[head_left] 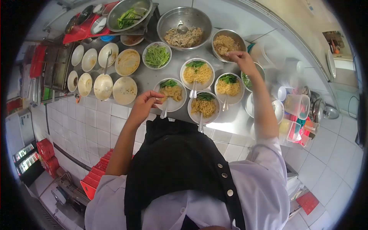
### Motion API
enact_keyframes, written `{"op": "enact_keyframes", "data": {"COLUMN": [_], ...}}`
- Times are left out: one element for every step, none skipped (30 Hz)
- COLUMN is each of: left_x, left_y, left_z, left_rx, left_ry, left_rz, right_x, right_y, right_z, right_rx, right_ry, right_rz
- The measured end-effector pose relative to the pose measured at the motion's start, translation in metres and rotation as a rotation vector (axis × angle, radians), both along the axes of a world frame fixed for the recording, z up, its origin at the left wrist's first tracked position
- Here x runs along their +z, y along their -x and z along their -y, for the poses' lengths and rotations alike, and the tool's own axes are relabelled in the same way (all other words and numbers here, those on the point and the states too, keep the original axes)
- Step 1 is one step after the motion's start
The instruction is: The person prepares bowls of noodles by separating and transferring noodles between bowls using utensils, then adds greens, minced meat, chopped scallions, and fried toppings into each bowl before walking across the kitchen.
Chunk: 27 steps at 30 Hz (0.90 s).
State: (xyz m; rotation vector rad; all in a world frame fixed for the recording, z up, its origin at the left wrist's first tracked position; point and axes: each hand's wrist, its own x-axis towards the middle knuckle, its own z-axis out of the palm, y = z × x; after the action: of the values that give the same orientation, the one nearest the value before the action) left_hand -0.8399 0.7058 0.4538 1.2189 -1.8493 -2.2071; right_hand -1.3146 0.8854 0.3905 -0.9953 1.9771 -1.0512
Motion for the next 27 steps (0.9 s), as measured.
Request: {"op": "enact_keyframes", "data": {"left_x": [-0.007,-0.013,-0.014,-0.015,-0.016,-0.017,-0.019,-0.023,-0.026,-0.028,-0.029,-0.029,-0.029,-0.027,-0.026,-0.028,-0.030,-0.030,-0.031,-0.029,-0.027,-0.025,-0.022,-0.021,-0.024,-0.028,-0.029], "left_y": [-0.008,-0.015,-0.018,-0.020,-0.021,-0.024,-0.025,-0.025,-0.025,-0.026,-0.025,-0.025,-0.024,-0.023,-0.023,-0.024,-0.024,-0.023,-0.021,-0.021,-0.023,-0.022,-0.021,-0.020,-0.020,-0.021,-0.020], "left_z": [-0.002,-0.003,-0.005,-0.005,-0.006,-0.008,-0.009,-0.010,-0.012,-0.014,-0.015,-0.015,-0.015,-0.016,-0.017,-0.020,-0.022,-0.021,-0.020,-0.023,-0.026,-0.029,-0.031,-0.034,-0.039,-0.043,-0.045], "left_rx": [0.021,0.039,0.030,0.011,-0.007,-0.023,-0.021,-0.019,-0.019,-0.033,-0.049,-0.065,-0.065,-0.065,-0.069,-0.074,-0.080,-0.085,-0.079,-0.070,-0.061,-0.065,-0.071,-0.075,-0.064,-0.053,-0.041], "left_ry": [-0.018,-0.037,-0.012,-0.016,-0.021,-0.026,-0.038,-0.050,-0.063,-0.058,-0.052,-0.045,-0.045,-0.047,-0.052,-0.056,-0.060,-0.060,-0.058,-0.059,-0.067,-0.063,-0.061,-0.057,-0.072,-0.084,-0.094], "left_rz": [0.013,0.024,0.028,0.030,0.033,0.039,0.032,0.024,0.017,0.020,0.023,0.026,0.026,0.028,0.031,0.031,0.030,0.025,0.021,0.021,0.026,0.040,0.055,0.069,0.061,0.053,0.044], "right_x": [0.013,0.021,0.016,0.000,-0.012,-0.016,-0.018,-0.022,-0.029,-0.036,-0.037,-0.038,-0.037,-0.037,-0.038,-0.040,-0.036,-0.030,-0.022,-0.009,0.000,0.005,0.007,0.004,-0.018,-0.037,-0.036], "right_y": [-0.028,-0.054,-0.075,-0.094,-0.113,-0.134,-0.155,-0.171,-0.183,-0.193,-0.201,-0.206,-0.209,-0.212,-0.212,-0.211,-0.209,-0.201,-0.185,-0.170,-0.147,-0.118,-0.088,-0.056,-0.021,0.003,0.006], "right_z": [-0.001,-0.002,-0.005,-0.008,-0.010,-0.010,-0.009,-0.008,-0.008,-0.008,-0.007,-0.008,-0.009,-0.010,-0.012,-0.014,-0.015,-0.016,-0.016,-0.016,-0.013,-0.008,-0.001,0.009,0.020,0.029,0.039], "right_rx": [-0.050,-0.102,-0.143,-0.183,-0.221,-0.204,-0.185,-0.166,-0.173,-0.183,-0.195,-0.209,-0.223,-0.238,-0.200,-0.164,-0.130,-0.187,-0.241,-0.290,-0.347,-0.405,-0.357,-0.309,-0.245,-0.182,-0.176], "right_ry": [-0.031,-0.063,-0.051,-0.039,-0.028,-0.033,-0.034,-0.036,-0.054,-0.073,-0.092,-0.065,-0.036,-0.010,-0.052,-0.097,-0.142,-0.121,-0.092,-0.065,-0.087,-0.113,-0.207,-0.298,-0.393,-0.484,-0.536], "right_rz": [0.006,0.012,-0.010,-0.033,-0.054,-0.200,-0.347,-0.492,-0.545,-0.599,-0.652,-0.684,-0.716,-0.747,-0.773,-0.800,-0.828,-0.816,-0.809,-0.799,-0.843,-0.887,-0.907,-0.926,-0.939,-0.950,-0.904]}}
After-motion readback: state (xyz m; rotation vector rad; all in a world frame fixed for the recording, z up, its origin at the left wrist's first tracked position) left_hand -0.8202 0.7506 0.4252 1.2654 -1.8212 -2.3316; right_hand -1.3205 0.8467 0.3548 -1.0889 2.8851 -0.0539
